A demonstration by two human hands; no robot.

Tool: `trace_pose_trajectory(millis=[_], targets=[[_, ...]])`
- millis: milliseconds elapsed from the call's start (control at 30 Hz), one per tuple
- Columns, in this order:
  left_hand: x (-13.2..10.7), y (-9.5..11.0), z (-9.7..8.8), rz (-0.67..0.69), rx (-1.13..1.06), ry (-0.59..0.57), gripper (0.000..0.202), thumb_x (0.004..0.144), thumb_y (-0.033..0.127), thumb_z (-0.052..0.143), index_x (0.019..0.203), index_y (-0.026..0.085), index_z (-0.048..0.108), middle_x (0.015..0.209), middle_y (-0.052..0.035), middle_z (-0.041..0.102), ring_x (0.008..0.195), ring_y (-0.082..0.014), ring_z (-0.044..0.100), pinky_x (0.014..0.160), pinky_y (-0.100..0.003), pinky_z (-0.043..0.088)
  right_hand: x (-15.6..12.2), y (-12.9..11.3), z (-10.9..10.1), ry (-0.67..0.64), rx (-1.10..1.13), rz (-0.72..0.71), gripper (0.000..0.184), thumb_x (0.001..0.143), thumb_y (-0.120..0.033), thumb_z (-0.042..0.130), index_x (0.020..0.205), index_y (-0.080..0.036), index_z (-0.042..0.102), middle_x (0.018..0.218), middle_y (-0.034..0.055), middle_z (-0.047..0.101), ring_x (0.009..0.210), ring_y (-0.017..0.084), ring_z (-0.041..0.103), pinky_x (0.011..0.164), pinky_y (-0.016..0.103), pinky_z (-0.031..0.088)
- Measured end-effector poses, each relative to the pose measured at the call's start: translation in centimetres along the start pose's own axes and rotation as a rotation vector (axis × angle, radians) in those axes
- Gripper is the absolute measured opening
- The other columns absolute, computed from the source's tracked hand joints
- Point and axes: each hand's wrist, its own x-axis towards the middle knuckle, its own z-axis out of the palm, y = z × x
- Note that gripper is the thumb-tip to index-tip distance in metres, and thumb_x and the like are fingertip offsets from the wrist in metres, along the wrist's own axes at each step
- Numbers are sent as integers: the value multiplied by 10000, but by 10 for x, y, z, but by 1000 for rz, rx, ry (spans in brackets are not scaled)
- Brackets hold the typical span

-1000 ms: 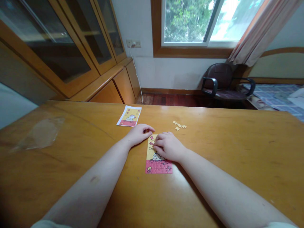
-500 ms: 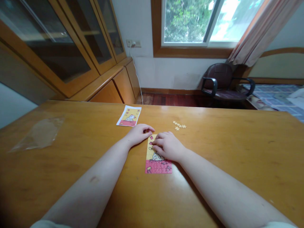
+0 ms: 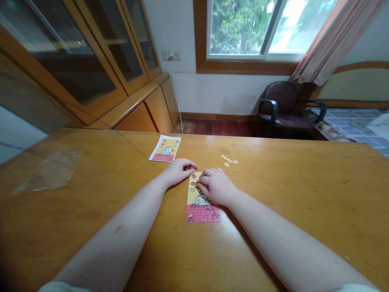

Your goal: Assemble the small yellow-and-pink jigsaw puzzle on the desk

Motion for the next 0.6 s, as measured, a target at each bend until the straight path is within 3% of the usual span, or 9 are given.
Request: trace_pose_trajectory(millis=[233, 467, 600], targets=[[0, 3, -3, 6, 1, -5, 221, 794, 247, 596, 960, 220, 739, 925, -23, 732, 854, -171, 645, 795, -283, 508, -1, 8, -1, 49, 8, 148, 212, 910, -244, 512, 919, -184, 716, 857, 70, 658, 781, 179, 589, 758, 314, 423], [-1, 1, -1, 63, -2, 5, 198, 780, 228, 626, 942, 224, 740, 941, -20, 721, 901, -171, 645, 852, -290, 500, -1, 9, 2, 12, -12, 117, 208, 888, -224, 526, 905, -200, 731, 852, 67, 662, 789, 185, 602, 771, 320, 432], [-1, 0, 0, 55, -22, 6, 205, 782, 217, 624, 958, 216, 729, 955, -24, 716, 899, -166, 647, 863, -294, 499, -2, 8, -23, 16, -84, 189, 202, 881, -224, 530, 889, -192, 730, 851, 78, 676, 781, 196, 608, 742, 320, 432]])
